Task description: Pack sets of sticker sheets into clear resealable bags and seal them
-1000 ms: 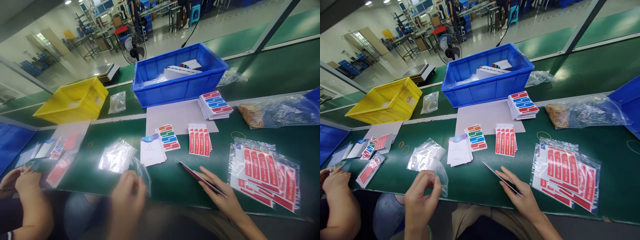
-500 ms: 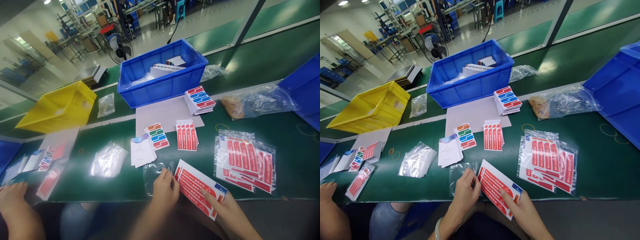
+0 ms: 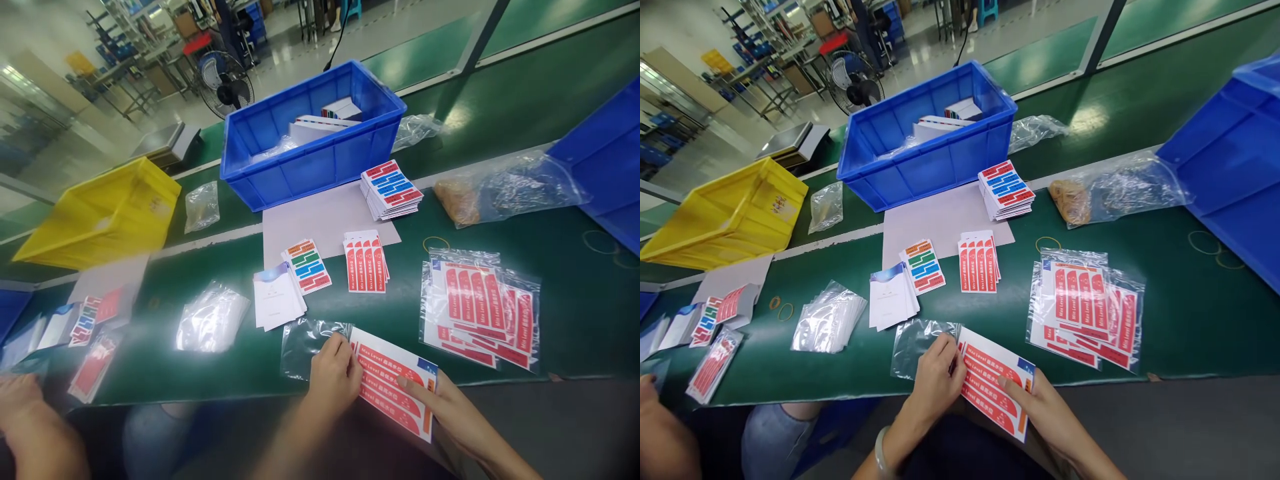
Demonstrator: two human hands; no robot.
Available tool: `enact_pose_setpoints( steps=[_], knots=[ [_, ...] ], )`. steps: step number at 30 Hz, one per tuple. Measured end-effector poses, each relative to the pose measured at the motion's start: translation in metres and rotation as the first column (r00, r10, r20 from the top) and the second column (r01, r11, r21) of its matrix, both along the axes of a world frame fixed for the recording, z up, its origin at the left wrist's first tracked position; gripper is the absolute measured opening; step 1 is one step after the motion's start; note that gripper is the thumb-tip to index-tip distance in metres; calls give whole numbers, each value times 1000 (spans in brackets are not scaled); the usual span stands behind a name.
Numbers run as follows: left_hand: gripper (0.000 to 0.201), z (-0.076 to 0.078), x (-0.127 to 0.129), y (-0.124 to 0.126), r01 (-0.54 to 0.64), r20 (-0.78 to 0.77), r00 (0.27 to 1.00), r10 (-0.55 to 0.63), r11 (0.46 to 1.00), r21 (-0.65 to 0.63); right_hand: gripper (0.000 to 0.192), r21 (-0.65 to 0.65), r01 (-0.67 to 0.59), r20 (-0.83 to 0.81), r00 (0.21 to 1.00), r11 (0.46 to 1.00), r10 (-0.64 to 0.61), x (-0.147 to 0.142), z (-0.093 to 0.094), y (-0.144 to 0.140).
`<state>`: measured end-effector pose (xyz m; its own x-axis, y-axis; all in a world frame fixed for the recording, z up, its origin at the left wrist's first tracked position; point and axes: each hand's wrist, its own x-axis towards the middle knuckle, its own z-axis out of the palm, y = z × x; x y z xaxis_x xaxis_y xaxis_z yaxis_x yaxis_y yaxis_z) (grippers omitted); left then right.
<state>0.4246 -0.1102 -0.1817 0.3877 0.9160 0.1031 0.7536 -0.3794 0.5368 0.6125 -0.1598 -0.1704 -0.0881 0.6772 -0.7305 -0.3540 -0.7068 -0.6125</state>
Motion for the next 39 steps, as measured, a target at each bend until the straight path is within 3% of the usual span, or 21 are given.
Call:
enact_pose_setpoints(
  steps=[6,14,18,23,28,32,34,39],
  knots=[
    [11,0,-4,0,80,63,995,-83,996,44,55,16,-30,71,997,999,29,-5,6,7],
    [12,6,-5,4,58,58,997,-59,998,13,46,39,-171,93,982,985,166,0,8,12],
    [11,6,-6,4,111,54,992,-112,994,21,48,52,-201,94,976,978,196,3,0,13],
    [9,4,-10,5,29,62,998,-29,1000,1,47,48,-262,39,965,964,260,10,-16,12],
    [8,1,-9,6,95,98,990,-102,993,70,39,54,-264,17,964,963,264,10,-10,15],
    [10,3,-7,6,15,89,996,-21,998,63,34,88,-314,40,949,945,312,10,-1,19],
    [11,2,-6,5,-14,95,995,8,998,56,33,96,-322,25,947,942,321,11,-1,18],
    [10,-2,-2,4,33,134,990,-53,989,145,36,64,-268,27,963,961,267,10,-9,14]
  ],
)
